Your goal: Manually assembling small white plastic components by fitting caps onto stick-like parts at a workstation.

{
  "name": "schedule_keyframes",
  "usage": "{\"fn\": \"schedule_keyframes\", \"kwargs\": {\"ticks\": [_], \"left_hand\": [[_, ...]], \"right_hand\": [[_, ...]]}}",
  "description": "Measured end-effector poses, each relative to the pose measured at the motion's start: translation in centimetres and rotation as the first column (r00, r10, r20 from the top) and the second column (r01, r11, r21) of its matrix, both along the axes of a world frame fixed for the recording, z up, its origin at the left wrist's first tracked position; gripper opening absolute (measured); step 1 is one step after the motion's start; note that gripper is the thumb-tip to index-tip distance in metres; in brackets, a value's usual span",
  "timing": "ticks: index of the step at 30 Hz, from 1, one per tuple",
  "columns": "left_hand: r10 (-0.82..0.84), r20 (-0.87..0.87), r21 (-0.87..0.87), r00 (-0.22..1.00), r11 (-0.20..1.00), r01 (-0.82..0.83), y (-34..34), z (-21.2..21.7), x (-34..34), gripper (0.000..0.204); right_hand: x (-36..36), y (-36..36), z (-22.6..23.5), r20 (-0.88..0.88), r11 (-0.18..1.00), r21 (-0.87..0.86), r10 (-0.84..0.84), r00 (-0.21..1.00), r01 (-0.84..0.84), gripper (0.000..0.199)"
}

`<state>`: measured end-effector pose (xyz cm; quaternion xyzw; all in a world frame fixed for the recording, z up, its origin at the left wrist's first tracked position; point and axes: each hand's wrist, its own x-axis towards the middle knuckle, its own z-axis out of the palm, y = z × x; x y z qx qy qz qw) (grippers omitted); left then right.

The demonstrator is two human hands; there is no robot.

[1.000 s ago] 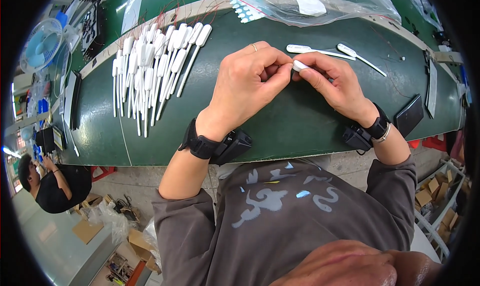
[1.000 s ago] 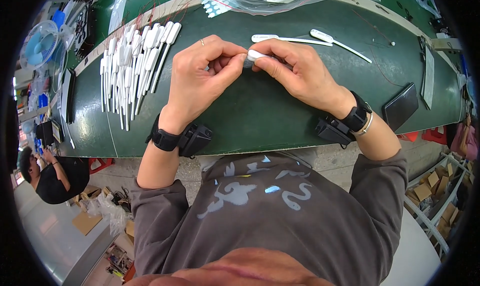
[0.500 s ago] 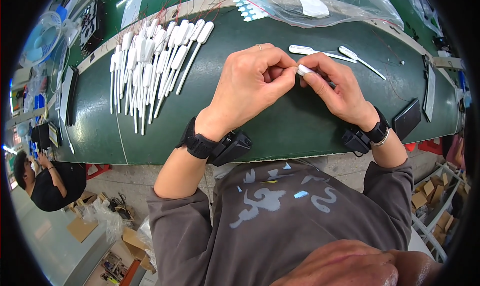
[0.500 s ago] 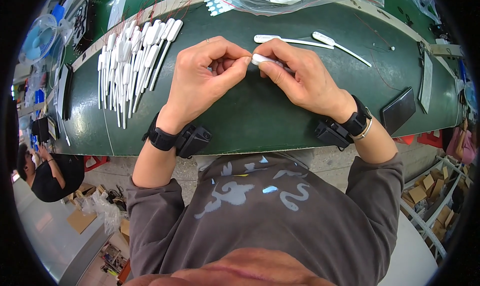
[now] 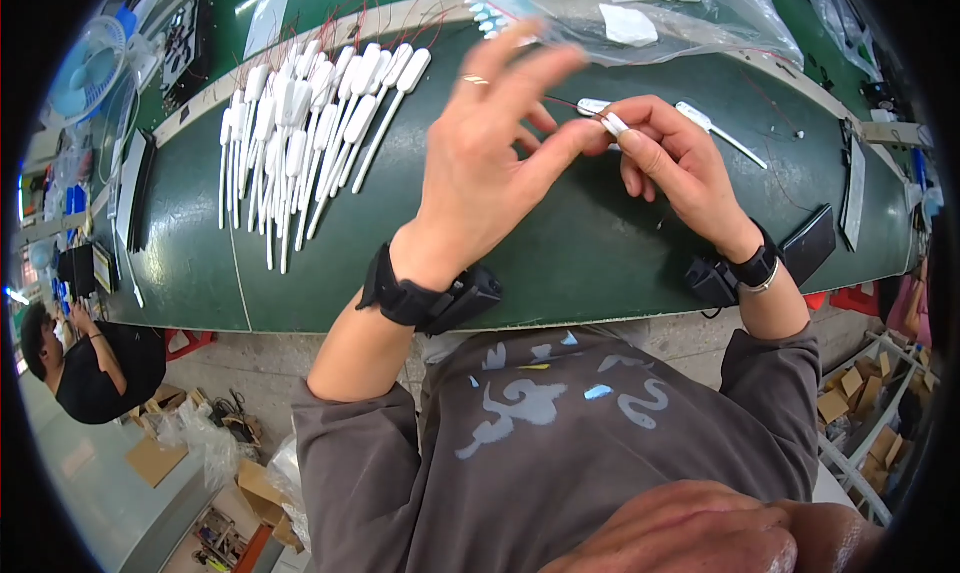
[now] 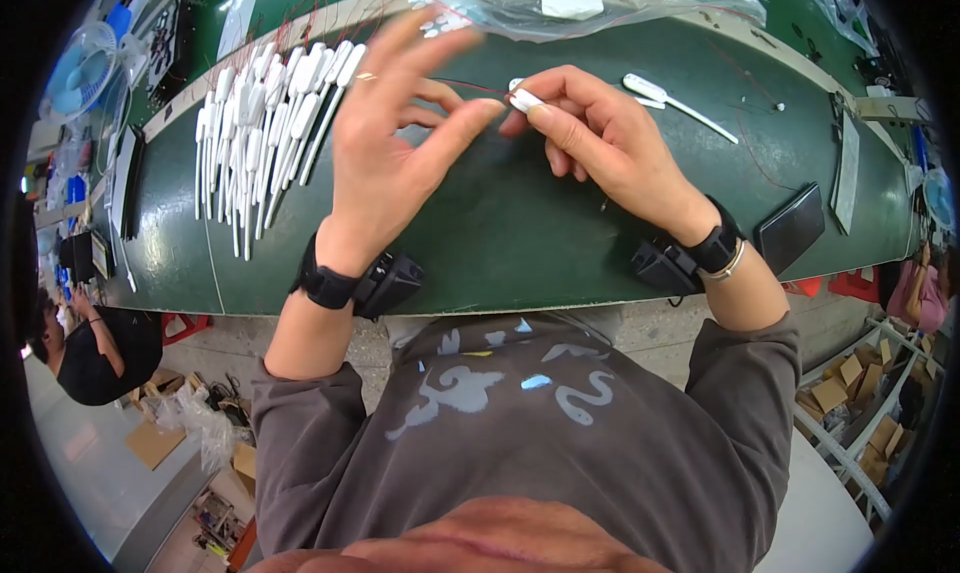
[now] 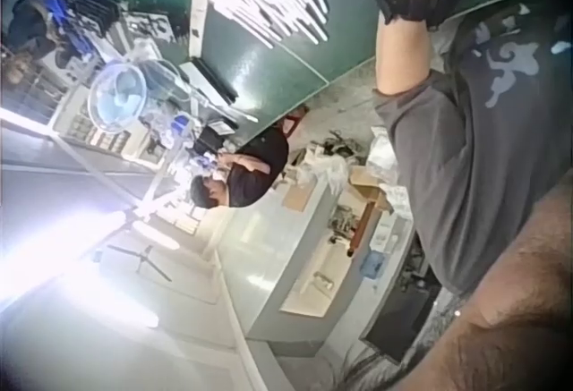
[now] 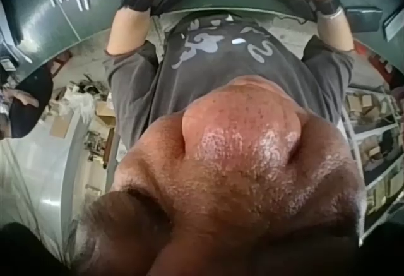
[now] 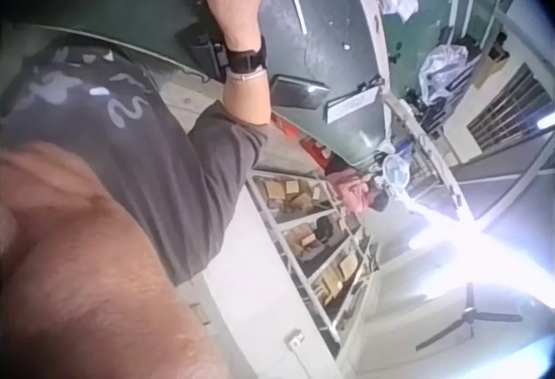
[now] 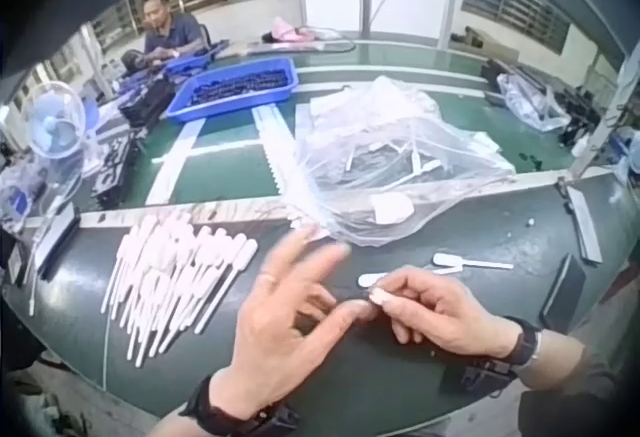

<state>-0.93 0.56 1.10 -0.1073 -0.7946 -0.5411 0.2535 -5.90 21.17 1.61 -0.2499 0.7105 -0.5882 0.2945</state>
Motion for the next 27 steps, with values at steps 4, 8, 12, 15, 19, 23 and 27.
{"fn": "schedule_keyframes", "kwargs": {"ticks": [4, 8, 12, 15, 19, 23, 27], "left_hand": [[0.151, 0.071, 0.148, 0.986, 0.976, -0.16, 0.4, 0.9, 0.8, 0.014], [-0.088, 0.376, 0.136, 0.922, 0.99, 0.039, 0.6, 0.0, 1.4, 0.018], [-0.224, 0.452, 0.367, 0.863, 0.929, 0.049, 1.0, 0.0, 1.2, 0.02], [-0.278, 0.509, 0.454, 0.815, 0.891, 0.02, 1.0, -0.1, 1.2, 0.021], [-0.385, 0.514, 0.561, 0.767, 0.827, 0.04, 1.1, 0.1, 1.2, 0.023], [-0.399, 0.472, 0.599, 0.786, 0.8, 0.046, 1.5, -0.2, 1.4, 0.022], [-0.394, 0.431, 0.621, 0.812, 0.782, 0.051, 1.7, -0.5, 1.4, 0.02]], "right_hand": [[0.3, -0.2, 0.5, 0.044, 0.992, -0.077, -0.098, 0.994, 0.101, 0.028], [0.8, -0.1, 0.0, -0.04, 0.988, -0.098, -0.12, 0.992, 0.116, 0.029], [1.6, -1.1, -0.1, -0.109, 0.981, -0.12, -0.167, 0.98, 0.154, 0.028], [1.5, -1.1, -0.2, -0.091, 0.977, -0.128, -0.183, 0.979, 0.17, 0.026], [1.1, -0.7, -0.5, -0.024, 0.975, -0.148, -0.169, 0.985, 0.164, 0.023], [1.2, -0.8, -0.7, -0.002, 0.966, -0.2, -0.169, 0.986, 0.165, 0.021], [1.1, -0.7, -0.6, 0.034, 0.966, -0.198, -0.163, 0.986, 0.166, 0.019]]}}
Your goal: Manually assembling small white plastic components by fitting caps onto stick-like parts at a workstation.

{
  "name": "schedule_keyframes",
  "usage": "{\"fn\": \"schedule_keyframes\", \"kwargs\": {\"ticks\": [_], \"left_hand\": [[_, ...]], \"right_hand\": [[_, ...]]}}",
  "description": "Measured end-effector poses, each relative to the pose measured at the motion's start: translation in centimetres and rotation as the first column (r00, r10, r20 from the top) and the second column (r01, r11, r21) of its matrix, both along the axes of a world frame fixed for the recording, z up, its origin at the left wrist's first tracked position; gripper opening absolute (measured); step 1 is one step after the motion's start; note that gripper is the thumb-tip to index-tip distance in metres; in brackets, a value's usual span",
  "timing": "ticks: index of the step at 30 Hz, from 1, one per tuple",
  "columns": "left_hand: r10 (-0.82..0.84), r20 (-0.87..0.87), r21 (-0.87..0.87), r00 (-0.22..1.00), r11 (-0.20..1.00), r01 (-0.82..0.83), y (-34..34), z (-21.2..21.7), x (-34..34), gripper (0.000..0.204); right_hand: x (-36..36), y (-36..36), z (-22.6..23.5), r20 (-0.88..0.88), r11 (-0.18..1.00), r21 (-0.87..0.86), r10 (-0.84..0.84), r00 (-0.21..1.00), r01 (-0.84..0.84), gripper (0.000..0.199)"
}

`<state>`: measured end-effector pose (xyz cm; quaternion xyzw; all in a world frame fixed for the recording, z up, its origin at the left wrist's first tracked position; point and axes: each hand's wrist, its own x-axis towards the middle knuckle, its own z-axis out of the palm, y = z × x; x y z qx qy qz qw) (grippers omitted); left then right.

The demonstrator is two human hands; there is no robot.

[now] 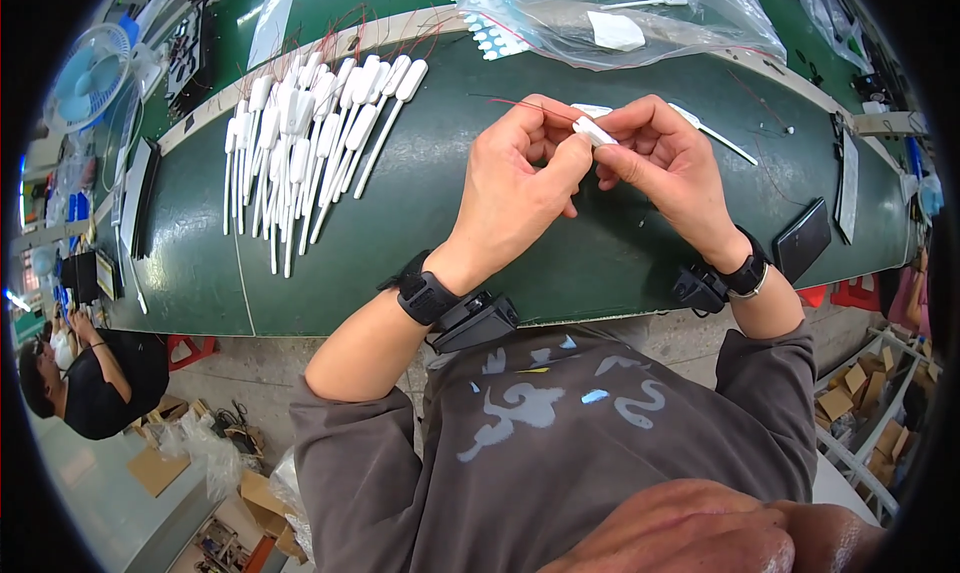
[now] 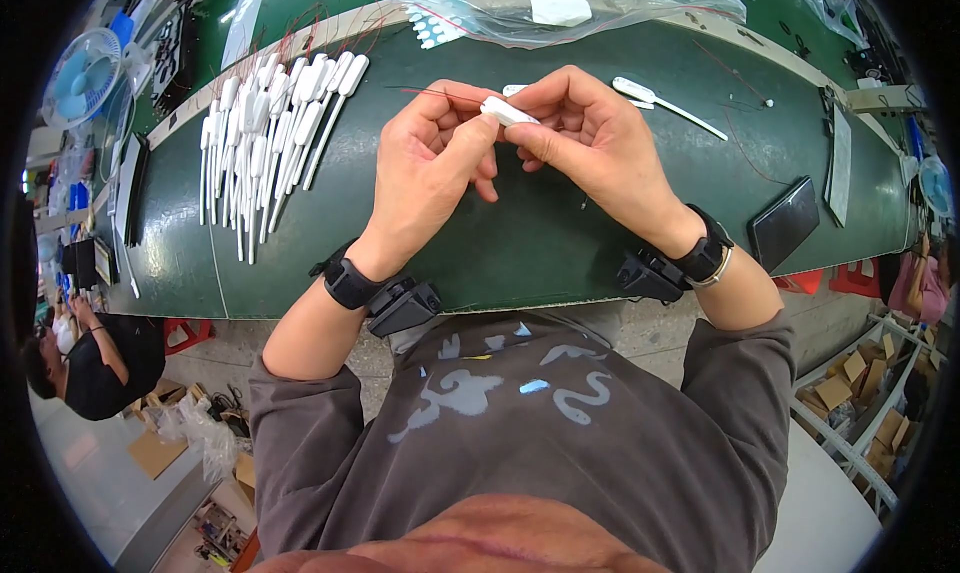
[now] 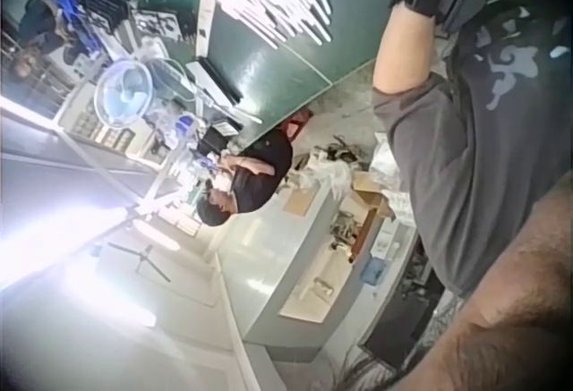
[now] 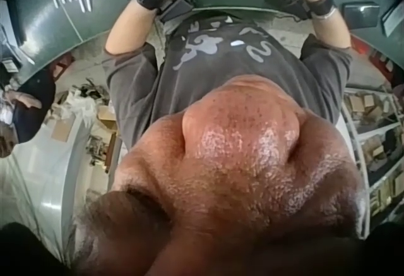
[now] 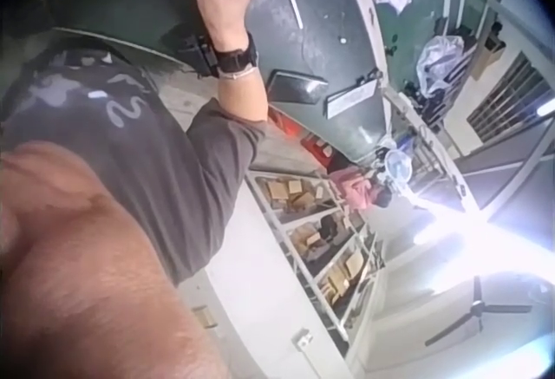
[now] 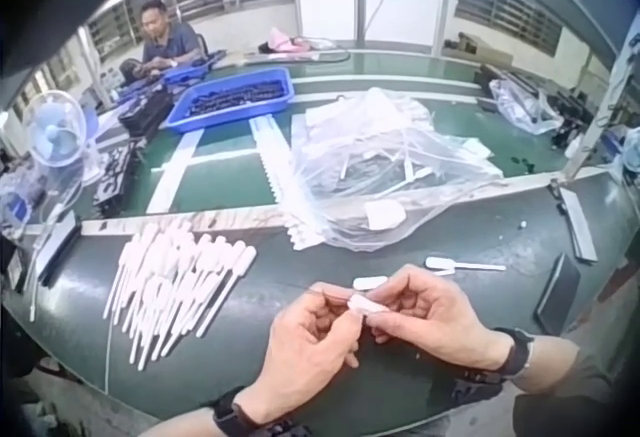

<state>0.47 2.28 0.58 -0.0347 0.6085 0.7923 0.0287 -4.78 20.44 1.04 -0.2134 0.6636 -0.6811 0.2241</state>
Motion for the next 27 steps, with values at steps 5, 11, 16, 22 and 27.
{"fn": "schedule_keyframes", "kwargs": {"ticks": [5, 11, 16, 22, 27], "left_hand": [[0.02, -0.048, -0.082, 0.999, 0.996, -0.024, 0.3, -0.1, 0.2, 0.016], [0.054, -0.118, -0.054, 0.992, 0.997, -0.061, 0.9, -0.6, 0.3, 0.011], [0.058, -0.154, -0.084, 0.986, 0.994, -0.072, 1.0, -0.8, 0.4, 0.01], [0.078, -0.287, -0.194, 0.955, 0.971, -0.138, 0.9, -0.9, 0.5, 0.007], [-0.002, -0.285, -0.299, 0.959, 0.95, -0.087, 0.8, -0.9, 0.6, 0.007]], "right_hand": [[0.1, 0.2, 0.0, 0.011, 0.999, 0.039, 0.028, 1.0, -0.028, 0.019], [0.6, 0.0, 0.2, -0.036, 0.996, 0.087, 0.029, 0.999, -0.025, 0.019], [0.9, -0.4, 0.2, -0.062, 0.997, 0.064, -0.035, 0.997, 0.039, 0.019], [0.7, 0.1, 1.1, -0.251, 0.93, 0.358, 0.184, 0.95, -0.085, 0.017], [1.1, 0.2, 0.7, -0.345, 0.924, 0.371, 0.227, 0.911, -0.09, 0.021]]}}
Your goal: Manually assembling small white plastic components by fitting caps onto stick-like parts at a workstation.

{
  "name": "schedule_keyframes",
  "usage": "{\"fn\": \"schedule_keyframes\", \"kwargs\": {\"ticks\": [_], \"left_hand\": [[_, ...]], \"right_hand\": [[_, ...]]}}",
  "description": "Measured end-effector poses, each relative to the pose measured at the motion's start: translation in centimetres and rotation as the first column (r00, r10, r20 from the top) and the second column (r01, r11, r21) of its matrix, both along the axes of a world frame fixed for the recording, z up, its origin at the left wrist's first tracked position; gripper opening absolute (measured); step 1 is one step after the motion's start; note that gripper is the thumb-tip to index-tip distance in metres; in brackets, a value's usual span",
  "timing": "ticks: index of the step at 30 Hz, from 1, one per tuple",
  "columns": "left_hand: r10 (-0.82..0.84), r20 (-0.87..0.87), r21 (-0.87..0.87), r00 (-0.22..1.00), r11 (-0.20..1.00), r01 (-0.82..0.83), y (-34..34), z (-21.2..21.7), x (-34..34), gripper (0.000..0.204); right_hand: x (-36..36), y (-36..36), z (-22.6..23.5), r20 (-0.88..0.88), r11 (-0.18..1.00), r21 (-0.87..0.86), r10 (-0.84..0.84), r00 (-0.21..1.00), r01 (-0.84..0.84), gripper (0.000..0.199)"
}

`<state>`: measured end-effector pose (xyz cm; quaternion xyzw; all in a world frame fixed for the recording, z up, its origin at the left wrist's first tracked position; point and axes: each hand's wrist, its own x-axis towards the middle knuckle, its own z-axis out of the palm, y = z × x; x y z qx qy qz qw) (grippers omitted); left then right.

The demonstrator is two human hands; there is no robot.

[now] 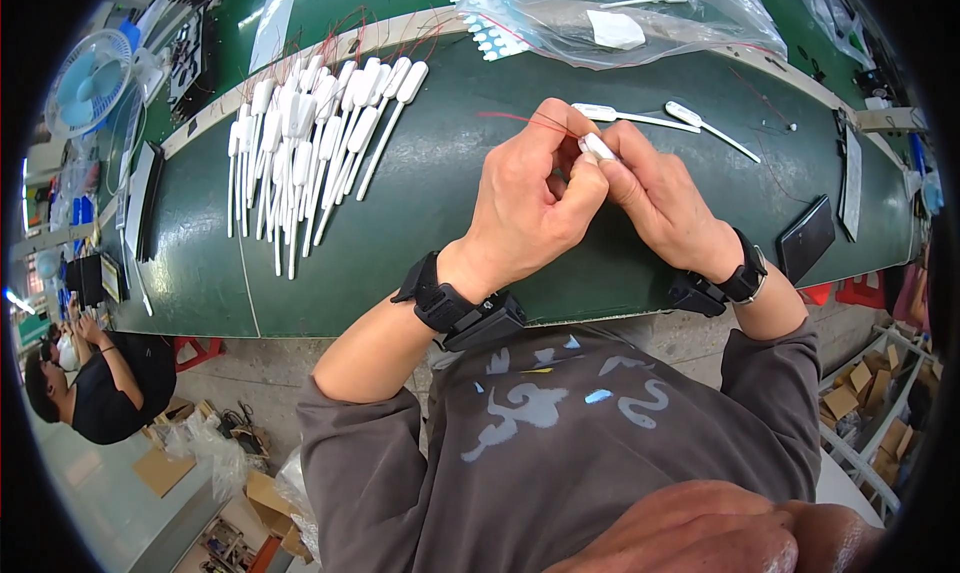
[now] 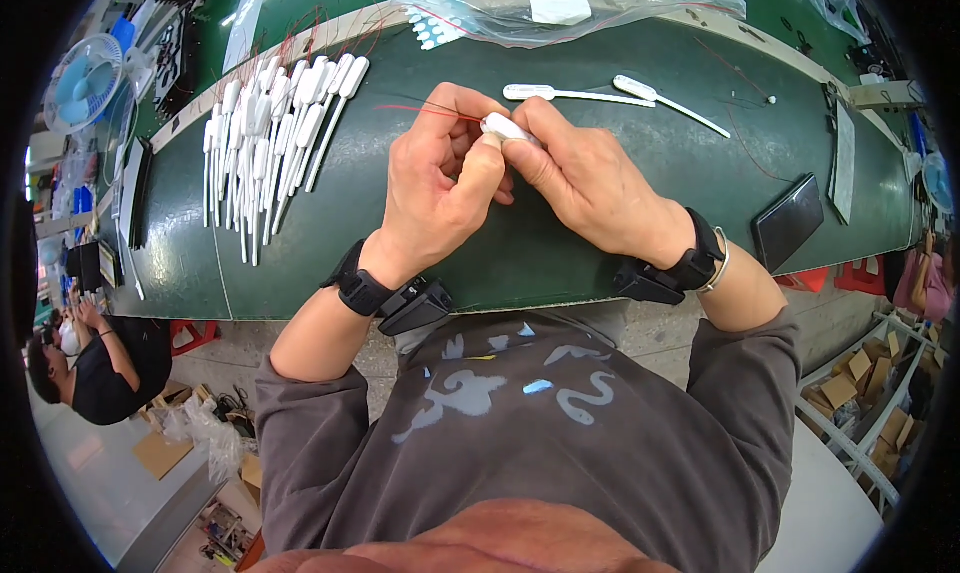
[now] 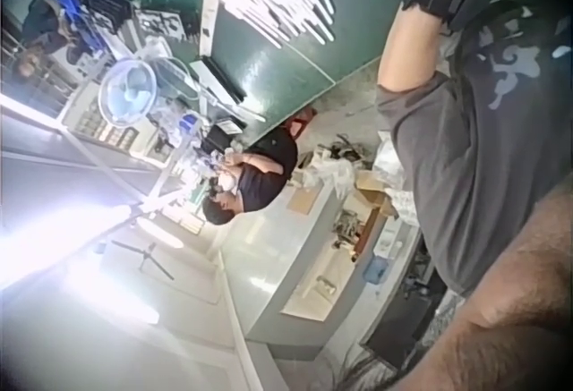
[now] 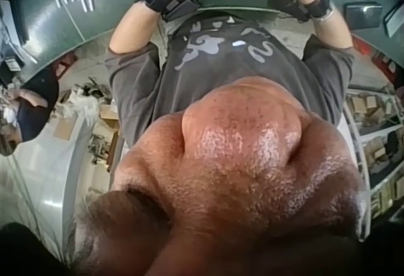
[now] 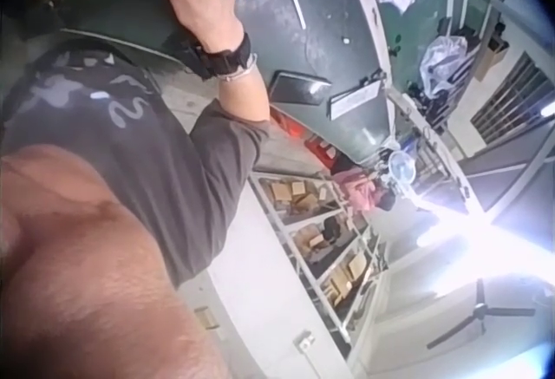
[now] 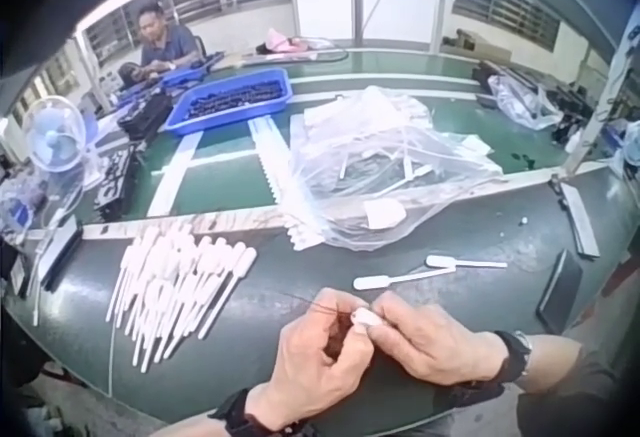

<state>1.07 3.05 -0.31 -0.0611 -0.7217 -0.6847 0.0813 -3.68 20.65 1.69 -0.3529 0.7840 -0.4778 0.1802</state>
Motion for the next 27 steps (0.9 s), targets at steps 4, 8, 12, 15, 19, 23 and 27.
{"fn": "schedule_keyframes", "kwargs": {"ticks": [4, 8, 12, 15, 19, 23, 27], "left_hand": [[-0.026, 0.048, 0.042, 0.999, 0.999, 0.024, -0.1, -0.4, 0.1, 0.009], [-0.046, 0.131, 0.279, 0.99, 0.96, 0.008, 0.6, 0.5, -0.1, 0.013], [-0.148, 0.166, 0.278, 0.975, 0.955, 0.098, 0.0, 0.1, -0.3, 0.023], [-0.167, 0.171, 0.303, 0.971, 0.947, 0.11, -0.1, 0.1, -0.3, 0.025], [-0.172, 0.176, 0.322, 0.969, 0.94, 0.108, -0.2, 0.2, -0.3, 0.026], [-0.156, 0.181, 0.353, 0.971, 0.932, 0.084, -0.1, 0.1, -0.4, 0.024], [-0.145, 0.179, 0.369, 0.973, 0.927, 0.07, 0.0, 0.1, -0.5, 0.024]], "right_hand": [[0.4, 0.3, -0.4, -0.215, 0.996, 0.088, 0.0, 0.977, 0.019, 0.022], [0.2, 0.1, -0.2, -0.192, 0.985, 0.109, -0.113, 0.975, 0.136, 0.024], [-0.4, -0.3, -0.7, -0.001, 0.988, -0.003, -0.152, 0.988, 0.152, 0.027], [-0.6, -0.2, -0.7, 0.043, 0.988, 0.02, -0.151, 0.988, 0.15, 0.029], [-0.6, -0.2, -0.7, 0.034, 0.988, -0.011, -0.152, 0.988, 0.153, 0.028], [-0.8, -0.2, -0.3, 0.084, 0.989, 0.029, -0.15, 0.985, 0.148, 0.028], [-0.7, -0.3, -0.6, 0.057, 0.988, -0.013, -0.152, 0.987, 0.153, 0.027]]}}
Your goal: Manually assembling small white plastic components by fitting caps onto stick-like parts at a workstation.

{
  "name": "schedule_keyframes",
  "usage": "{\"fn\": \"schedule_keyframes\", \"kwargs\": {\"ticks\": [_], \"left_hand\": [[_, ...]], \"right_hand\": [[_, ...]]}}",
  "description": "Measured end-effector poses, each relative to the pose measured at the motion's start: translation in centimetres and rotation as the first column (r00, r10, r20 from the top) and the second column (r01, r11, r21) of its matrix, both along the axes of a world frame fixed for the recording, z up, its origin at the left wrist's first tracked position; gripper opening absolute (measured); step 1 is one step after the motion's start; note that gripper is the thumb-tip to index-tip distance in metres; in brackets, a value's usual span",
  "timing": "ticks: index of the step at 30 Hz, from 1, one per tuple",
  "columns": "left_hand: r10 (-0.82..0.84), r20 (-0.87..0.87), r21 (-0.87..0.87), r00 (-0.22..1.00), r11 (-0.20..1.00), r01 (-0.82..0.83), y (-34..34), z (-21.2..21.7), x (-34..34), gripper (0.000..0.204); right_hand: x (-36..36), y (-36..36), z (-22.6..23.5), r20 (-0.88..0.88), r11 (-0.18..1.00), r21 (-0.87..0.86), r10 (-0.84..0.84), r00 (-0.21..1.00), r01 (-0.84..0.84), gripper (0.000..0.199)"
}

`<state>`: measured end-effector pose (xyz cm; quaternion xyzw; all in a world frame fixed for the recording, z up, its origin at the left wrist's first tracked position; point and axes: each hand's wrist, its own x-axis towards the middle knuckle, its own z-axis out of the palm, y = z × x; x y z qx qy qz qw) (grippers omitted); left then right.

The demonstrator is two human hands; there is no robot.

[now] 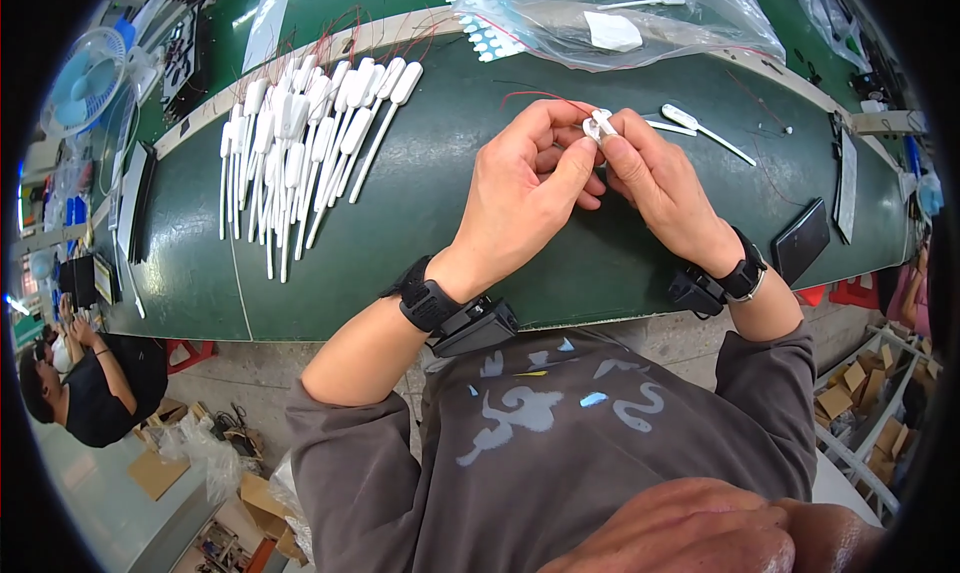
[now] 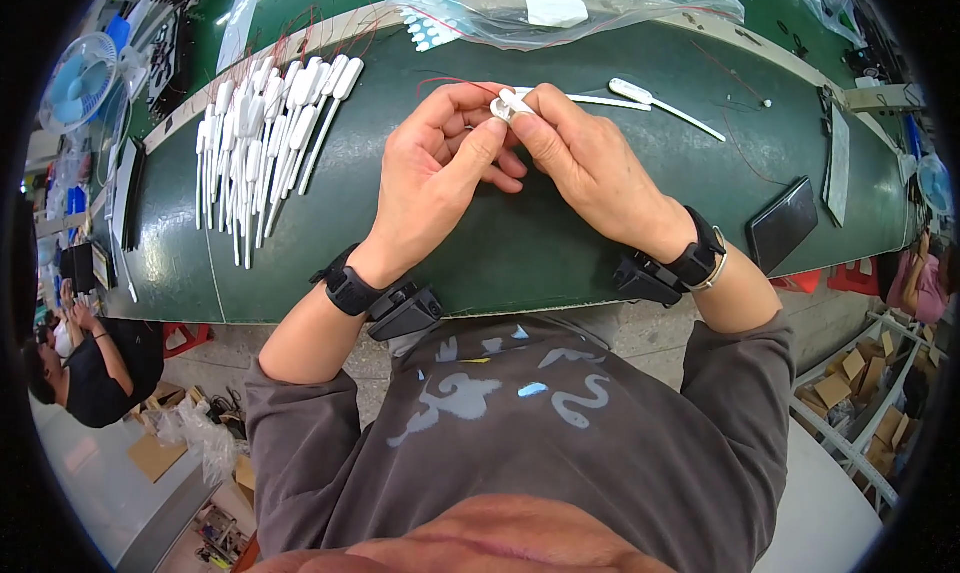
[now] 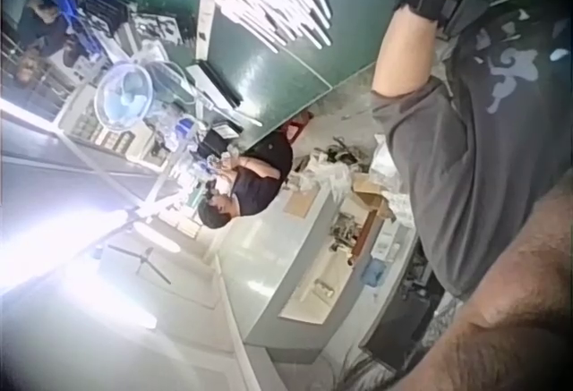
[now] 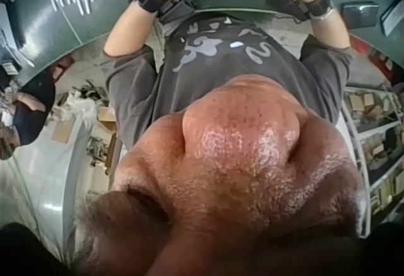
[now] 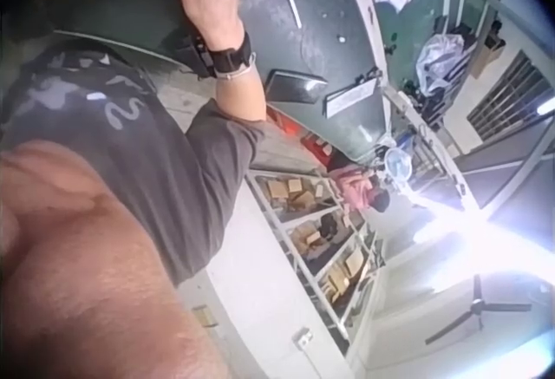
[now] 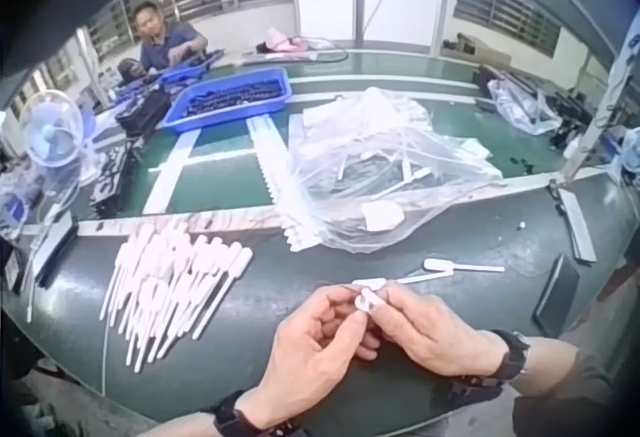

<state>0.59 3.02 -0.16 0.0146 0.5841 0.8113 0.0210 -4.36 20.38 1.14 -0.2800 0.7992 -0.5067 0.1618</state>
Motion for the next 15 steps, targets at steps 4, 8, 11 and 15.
{"fn": "schedule_keyframes", "kwargs": {"ticks": [4, 8, 11, 15], "left_hand": [[0.0, 0.035, 0.026, 0.999, 1.0, -0.001, -0.48, 0.63, -0.01, 0.024], [0.086, 0.069, 0.07, 0.994, 0.993, -0.09, -0.84, 0.93, -0.25, 0.021], [0.135, 0.062, 0.069, 0.989, 0.988, -0.139, -0.93, 0.83, -0.45, 0.02], [0.152, 0.033, 0.027, 0.988, 0.988, -0.153, -0.95, 0.5, -0.51, 0.018]], "right_hand": [[-0.03, 0.03, 0.36, 0.027, 1.0, -0.017, 0.009, 1.0, -0.009, 0.027], [-0.08, 0.19, 0.5, 0.056, 0.999, 0.019, 0.026, 0.998, -0.027, 0.026], [-0.13, 0.16, 0.02, 0.039, 1.0, 0.014, 0.025, 0.999, -0.025, 0.027], [-0.12, 0.18, 0.28, 0.072, 1.0, 0.017, 0.022, 0.997, -0.023, 0.028]]}}
